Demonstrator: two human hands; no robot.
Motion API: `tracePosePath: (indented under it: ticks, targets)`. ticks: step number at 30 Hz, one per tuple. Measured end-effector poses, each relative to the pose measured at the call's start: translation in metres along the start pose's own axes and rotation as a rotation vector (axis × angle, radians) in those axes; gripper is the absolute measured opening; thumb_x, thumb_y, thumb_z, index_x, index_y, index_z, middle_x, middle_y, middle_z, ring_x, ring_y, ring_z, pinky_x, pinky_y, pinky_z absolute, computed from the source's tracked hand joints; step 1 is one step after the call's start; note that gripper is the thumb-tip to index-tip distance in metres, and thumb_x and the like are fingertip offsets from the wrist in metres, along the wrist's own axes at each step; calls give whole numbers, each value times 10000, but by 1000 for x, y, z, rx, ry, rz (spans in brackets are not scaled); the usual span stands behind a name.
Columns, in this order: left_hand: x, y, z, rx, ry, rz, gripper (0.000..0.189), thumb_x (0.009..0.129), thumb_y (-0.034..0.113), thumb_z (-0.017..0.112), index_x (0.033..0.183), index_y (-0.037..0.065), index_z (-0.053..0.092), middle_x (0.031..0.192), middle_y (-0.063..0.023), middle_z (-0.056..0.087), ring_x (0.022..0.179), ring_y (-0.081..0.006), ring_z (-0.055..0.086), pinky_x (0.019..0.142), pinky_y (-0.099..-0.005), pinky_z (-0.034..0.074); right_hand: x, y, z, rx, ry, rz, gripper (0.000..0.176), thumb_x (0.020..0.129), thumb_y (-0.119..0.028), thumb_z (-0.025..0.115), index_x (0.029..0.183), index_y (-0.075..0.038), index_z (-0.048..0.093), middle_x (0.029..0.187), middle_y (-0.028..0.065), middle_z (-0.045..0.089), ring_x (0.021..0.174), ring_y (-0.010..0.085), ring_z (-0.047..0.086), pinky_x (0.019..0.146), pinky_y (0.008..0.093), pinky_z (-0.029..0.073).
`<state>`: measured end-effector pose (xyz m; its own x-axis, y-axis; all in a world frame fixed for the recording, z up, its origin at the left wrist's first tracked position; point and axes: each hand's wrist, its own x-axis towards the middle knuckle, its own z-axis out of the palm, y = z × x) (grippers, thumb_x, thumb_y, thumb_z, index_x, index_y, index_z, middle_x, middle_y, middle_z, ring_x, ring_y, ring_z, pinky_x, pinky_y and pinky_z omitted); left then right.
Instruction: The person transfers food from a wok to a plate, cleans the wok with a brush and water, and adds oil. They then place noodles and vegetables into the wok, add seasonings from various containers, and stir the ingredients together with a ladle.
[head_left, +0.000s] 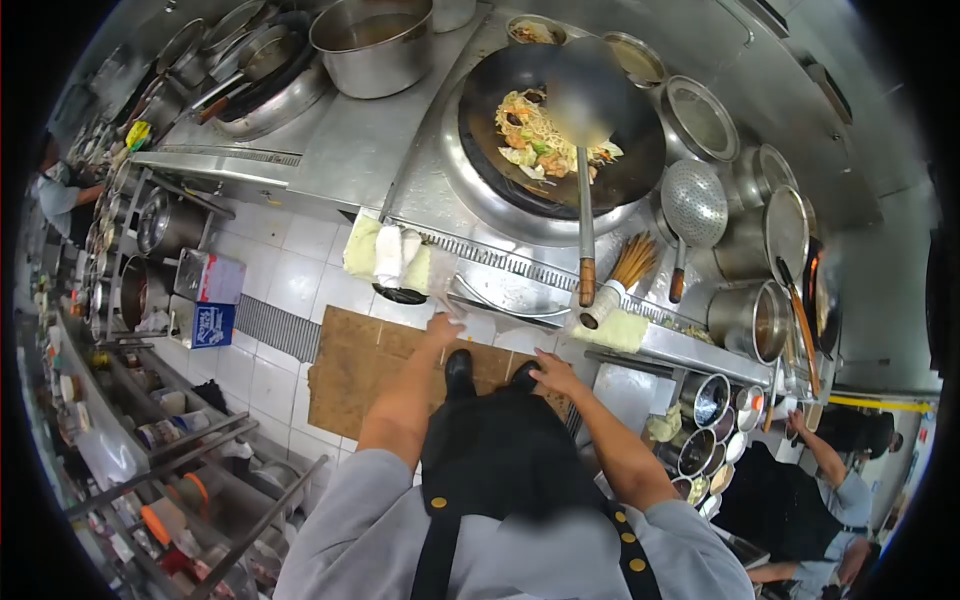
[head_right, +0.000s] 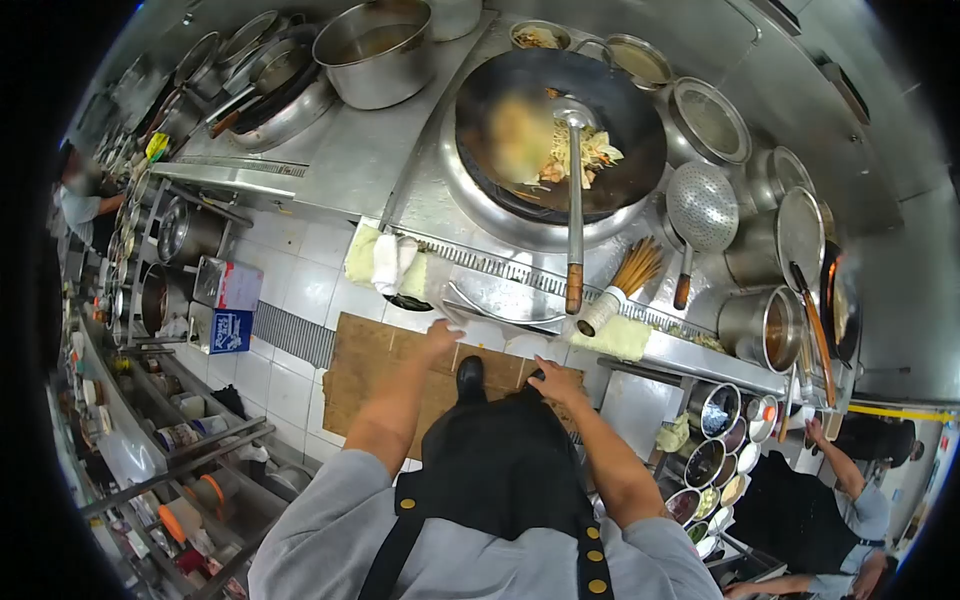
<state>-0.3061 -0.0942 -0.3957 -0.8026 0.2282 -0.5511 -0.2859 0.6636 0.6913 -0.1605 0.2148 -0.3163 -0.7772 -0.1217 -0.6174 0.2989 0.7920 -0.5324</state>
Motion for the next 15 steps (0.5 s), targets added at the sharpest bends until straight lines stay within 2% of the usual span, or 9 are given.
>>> tracePosePath:
  ticks: [1,4,5,6,9,10,11,13,15]
  targets:
    - [-17,8,-2,372,-80,47,618,725,413,721,1139,-39,643,1179,-253,614,1092,-355,604,962,-386,479,15,-7,11,93,-35,45,737,891,-497,595,1468,-102,364,1443,225,435,1320,365,440,1103,410,349]
    - [-45,-8,15,201,-77,91,566,820,484,639,1054,-29,673,1137,-223,638,1067,-318,628,916,-396,514,37,-49,18,490,-135,213,692,949,-487,513,1516,-159,293,1380,161,525,1218,321,532,1037,406,423]
    - [-80,30,2,-327,-238,-83,542,860,483,607,1054,-19,669,1109,-207,645,1063,-304,632,875,-402,531,50,-47,38,510,-140,219,692,949,-487,513,1516,-159,293,1380,161,525,1218,321,532,1037,406,423]
    - [-102,55,-1,-865,-382,-266,522,901,482,576,1054,-9,664,1080,-191,653,1059,-290,637,835,-408,548,66,-40,63,956,-223,259,673,951,-495,509,1502,-159,321,1272,123,596,1095,282,581,966,387,464]
    - [-108,63,17,-1294,-537,-224,500,955,482,514,1094,15,625,1069,-170,641,981,-272,652,731,-391,564,67,-93,81,1651,-280,333,621,957,-473,521,1451,-133,360,1209,96,612,1036,239,594,918,389,488]
    - [-94,57,29,-780,-234,-206,440,933,387,579,1161,11,572,1125,-185,608,990,-287,621,770,-404,534,54,-125,75,1709,-239,296,604,959,-458,528,1432,-120,365,1232,101,585,1068,237,576,929,399,479]
    - [-95,58,25,-770,-238,-199,440,933,387,579,1161,11,572,1125,-185,608,990,-287,621,770,-404,534,35,-153,70,1732,-192,253,587,962,-442,536,1414,-107,370,1254,107,559,1099,236,558,941,409,470]
    - [-107,61,19,85,478,331,376,865,270,646,1140,21,588,1177,-199,579,1048,-331,569,858,-420,480,6,-193,62,1663,-98,196,554,966,-412,551,1376,-81,381,1300,118,505,1163,232,523,963,429,453]
    - [-80,-5,68,18,579,274,413,803,182,658,1179,29,581,1200,-217,560,1137,-361,505,944,-431,414,3,-199,65,1473,-89,247,542,968,-411,551,1357,-72,387,1269,118,529,1109,234,548,919,429,475]
